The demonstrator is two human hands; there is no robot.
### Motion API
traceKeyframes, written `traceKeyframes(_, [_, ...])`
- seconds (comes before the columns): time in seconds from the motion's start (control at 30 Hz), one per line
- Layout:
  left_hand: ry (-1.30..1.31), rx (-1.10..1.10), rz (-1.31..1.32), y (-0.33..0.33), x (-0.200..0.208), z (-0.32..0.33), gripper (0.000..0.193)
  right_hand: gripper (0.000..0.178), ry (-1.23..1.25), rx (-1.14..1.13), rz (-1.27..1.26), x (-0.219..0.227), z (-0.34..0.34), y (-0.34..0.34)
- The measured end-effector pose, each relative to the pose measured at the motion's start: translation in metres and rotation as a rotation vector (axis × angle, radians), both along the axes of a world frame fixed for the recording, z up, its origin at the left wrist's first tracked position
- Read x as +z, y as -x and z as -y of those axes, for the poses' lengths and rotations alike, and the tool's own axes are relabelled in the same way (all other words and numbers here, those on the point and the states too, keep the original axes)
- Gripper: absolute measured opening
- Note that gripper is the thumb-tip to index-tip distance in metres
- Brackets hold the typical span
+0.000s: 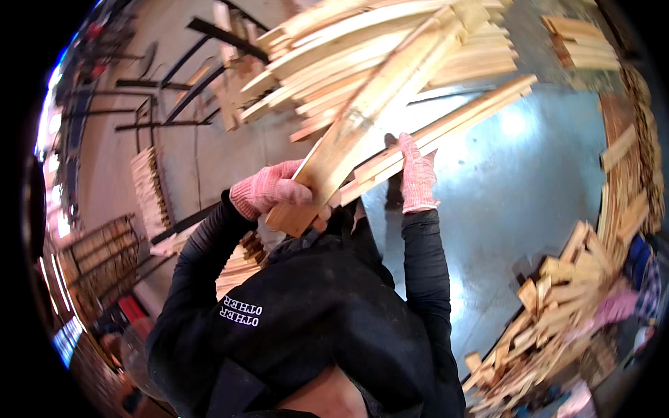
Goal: The person sorts wooden planks on a metal table, picking up individual pieces from a disorganized pile and arranging them into neat stacks. The person wears pink gloves and repeatedly moves wood from the right side of the table to the left, creating organized piles of lumber.
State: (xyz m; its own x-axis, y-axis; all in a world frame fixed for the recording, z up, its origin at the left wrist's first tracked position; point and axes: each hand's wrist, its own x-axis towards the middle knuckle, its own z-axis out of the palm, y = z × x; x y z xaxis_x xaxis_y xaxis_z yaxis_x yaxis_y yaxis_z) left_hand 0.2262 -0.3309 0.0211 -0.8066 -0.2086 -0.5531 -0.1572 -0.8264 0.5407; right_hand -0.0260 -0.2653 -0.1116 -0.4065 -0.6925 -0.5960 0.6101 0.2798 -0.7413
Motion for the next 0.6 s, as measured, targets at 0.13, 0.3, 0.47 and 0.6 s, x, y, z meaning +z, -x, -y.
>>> traceKeyframes(0.13, [-0.013,0.393,0.011,-0.031,0.036,-0.057,0.058,0.136,-0.323,0.441,-0.583,-0.024,0.045,-0.004])
traceKeyframes(0.3, [0.487,0.672,0.408,-0.067,0.019,-0.102,0.076,0.126,-0.405,0.513,-0.792,-0.001,0.086,-0.018])
traceKeyframes(0.47, [0.799,0.717,0.763,-0.125,-0.008,-0.145,0.080,0.093,-0.211,0.681,-0.945,-0.013,0.078,0.006])
traceKeyframes(0.6, [1.300,0.544,1.170,-0.195,-0.012,-0.180,0.080,0.038,0.007,0.761,-0.738,0.061,0.035,-0.003])
